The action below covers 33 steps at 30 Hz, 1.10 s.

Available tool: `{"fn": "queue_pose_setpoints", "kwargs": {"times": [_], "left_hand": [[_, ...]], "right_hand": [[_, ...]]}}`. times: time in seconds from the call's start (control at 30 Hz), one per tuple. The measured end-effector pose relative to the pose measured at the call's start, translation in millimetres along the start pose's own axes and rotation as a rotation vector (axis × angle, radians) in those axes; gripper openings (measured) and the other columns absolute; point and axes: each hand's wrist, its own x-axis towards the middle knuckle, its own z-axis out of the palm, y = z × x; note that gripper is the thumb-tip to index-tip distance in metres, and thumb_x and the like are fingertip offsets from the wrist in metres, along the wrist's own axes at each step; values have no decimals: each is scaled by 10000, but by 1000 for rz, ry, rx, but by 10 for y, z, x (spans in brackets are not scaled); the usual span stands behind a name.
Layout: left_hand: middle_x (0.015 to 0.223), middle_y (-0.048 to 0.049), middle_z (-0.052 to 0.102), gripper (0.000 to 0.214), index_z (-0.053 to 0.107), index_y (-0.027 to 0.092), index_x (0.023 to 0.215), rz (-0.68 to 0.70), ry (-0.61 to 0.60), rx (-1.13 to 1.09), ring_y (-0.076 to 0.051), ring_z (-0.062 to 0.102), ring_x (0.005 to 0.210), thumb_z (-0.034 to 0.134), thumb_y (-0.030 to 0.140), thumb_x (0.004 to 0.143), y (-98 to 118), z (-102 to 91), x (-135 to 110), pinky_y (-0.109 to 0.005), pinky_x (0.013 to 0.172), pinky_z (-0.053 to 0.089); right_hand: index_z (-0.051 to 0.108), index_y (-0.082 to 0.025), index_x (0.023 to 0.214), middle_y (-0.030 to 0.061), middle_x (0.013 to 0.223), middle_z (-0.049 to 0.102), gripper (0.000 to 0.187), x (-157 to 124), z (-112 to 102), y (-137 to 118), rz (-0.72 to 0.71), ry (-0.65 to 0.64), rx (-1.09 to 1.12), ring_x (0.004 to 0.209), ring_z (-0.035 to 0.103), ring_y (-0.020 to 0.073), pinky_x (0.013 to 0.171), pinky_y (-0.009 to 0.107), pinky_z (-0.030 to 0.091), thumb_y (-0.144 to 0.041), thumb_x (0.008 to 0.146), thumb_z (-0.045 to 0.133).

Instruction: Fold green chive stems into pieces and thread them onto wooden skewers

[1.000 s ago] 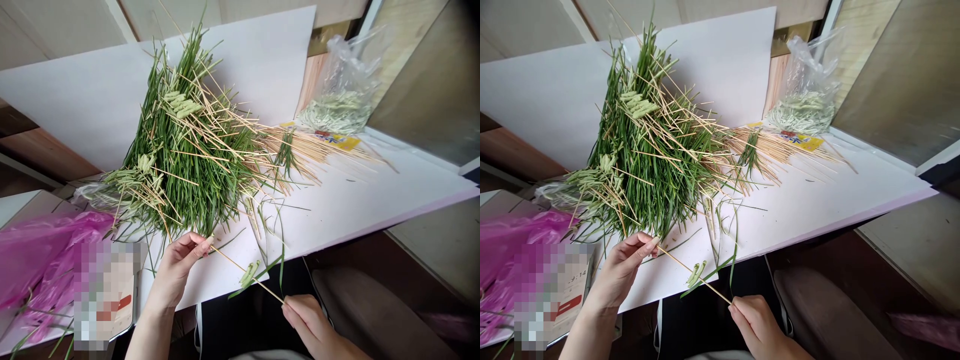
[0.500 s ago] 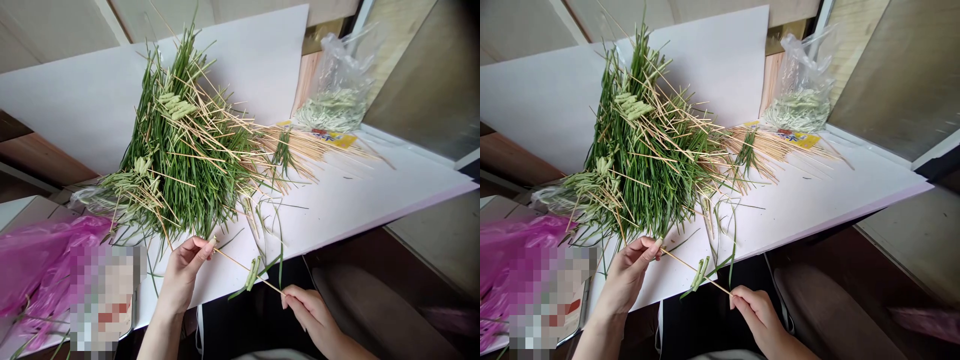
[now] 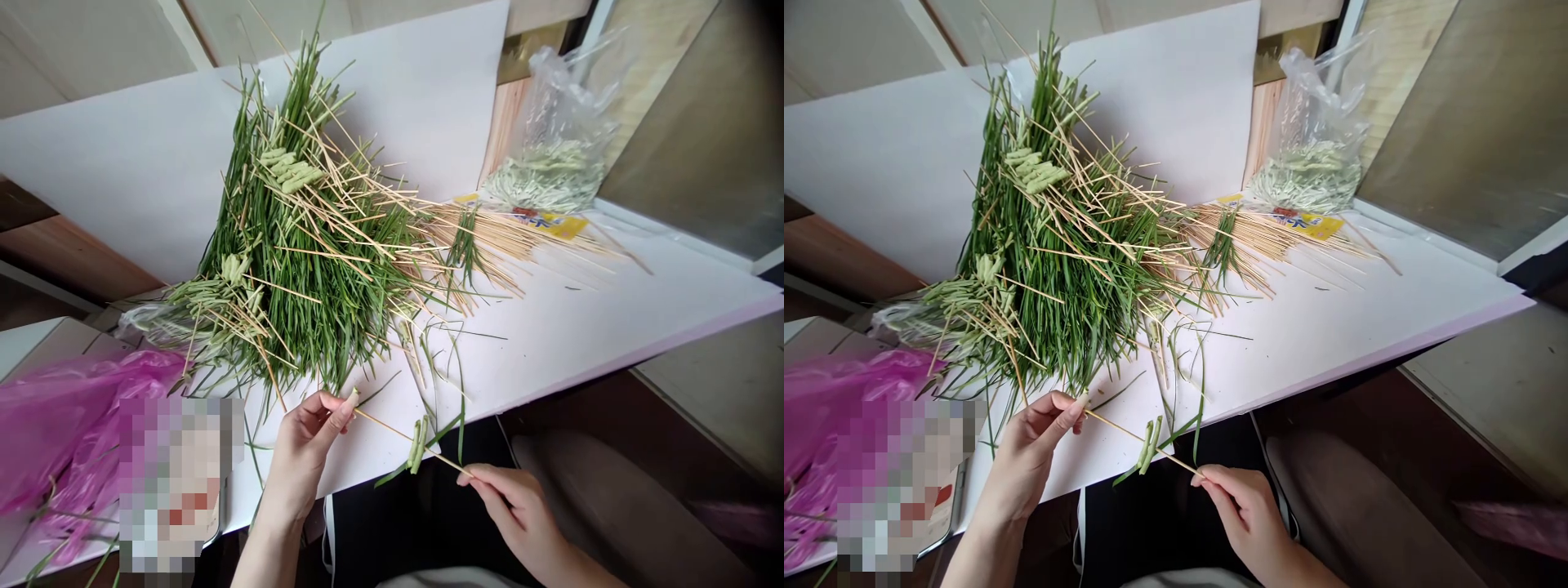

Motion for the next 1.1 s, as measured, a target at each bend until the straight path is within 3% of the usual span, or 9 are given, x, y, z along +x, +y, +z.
{"fn": "queue_pose_setpoints", "kwargs": {"times": [0.1, 0.17, 0.23, 0.4, 0.57, 0.7, 0.83, 0.9, 1.1], "left_hand": [[669, 10, 619, 390, 720, 183, 695, -13, 33, -24, -128, 521, 674, 897, 530, 704, -35, 20, -23, -252, 711, 432], [675, 8, 620, 393, 725, 179, 705, -20, 54, -36, -128, 524, 677, 902, 529, 695, -50, 30, -24, -250, 700, 434], [675, 7, 619, 394, 728, 175, 708, -24, 62, -52, -130, 526, 681, 912, 523, 683, -51, 35, -21, -246, 698, 436], [688, 4, 629, 355, 735, 179, 720, -13, -5, -81, -131, 539, 706, 912, 486, 702, -9, 38, -36, -241, 722, 448], [681, 6, 614, 361, 725, 180, 724, 24, 14, -13, -132, 521, 705, 888, 503, 728, 23, 55, -59, -237, 696, 441], [694, 1, 617, 377, 722, 177, 727, 24, 44, 28, -140, 534, 712, 882, 519, 724, 15, 58, -75, -248, 705, 448], [678, 3, 603, 408, 711, 176, 721, 14, 74, 13, -142, 525, 695, 876, 549, 713, -10, 105, -99, -257, 699, 446], [665, 5, 594, 417, 693, 174, 705, -8, 53, -6, -140, 513, 681, 881, 546, 704, -30, 167, -116, -256, 686, 439], [703, 6, 583, 362, 664, 171, 712, -47, -65, -32, -133, 497, 705, 849, 474, 780, -98, 345, -184, -247, 696, 416]], "right_hand": [[730, -229, 1109, 47, 895, 827, 290, 0, -14, -19, -221, 56, -98, 756, 798, 188, 714, 225, 611, -52, 1002, 527], [726, -224, 1117, 53, 882, 821, 296, -16, -10, -21, -232, 33, -98, 717, 785, 182, 677, 228, 601, -60, 1014, 503], [740, -208, 1010, 40, 740, 768, 252, -27, -2, -14, -85, -24, -20, 576, 710, 162, 555, 231, 539, -184, 1060, 494], [638, -194, 758, -131, 406, 269, 543, 20, -1, 34, 696, -280, 494, 330, 179, 62, 337, 201, 168, -697, 953, 580], [618, -194, 730, -145, 384, 245, 604, 37, 1, 47, 774, -369, 560, 311, 155, 61, 318, 200, 183, -781, 874, 613], [679, -184, 780, -101, 418, 359, 516, -10, 2, 11, 548, -210, 351, 342, 272, 70, 367, 211, 190, -639, 996, 563], [744, -223, 979, 16, 760, 771, 228, -40, -6, -20, -40, -7, 7, 561, 687, 141, 542, 214, 517, -188, 1044, 528], [713, -240, 1148, 26, 888, 818, 325, -50, -1, -28, -240, 33, -79, 721, 782, 168, 695, 217, 595, -38, 985, 518], [712, -244, 1129, 18, 889, 816, 349, -59, 0, -53, -226, 52, -91, 757, 798, 162, 723, 186, 608, -7, 961, 519]]}}
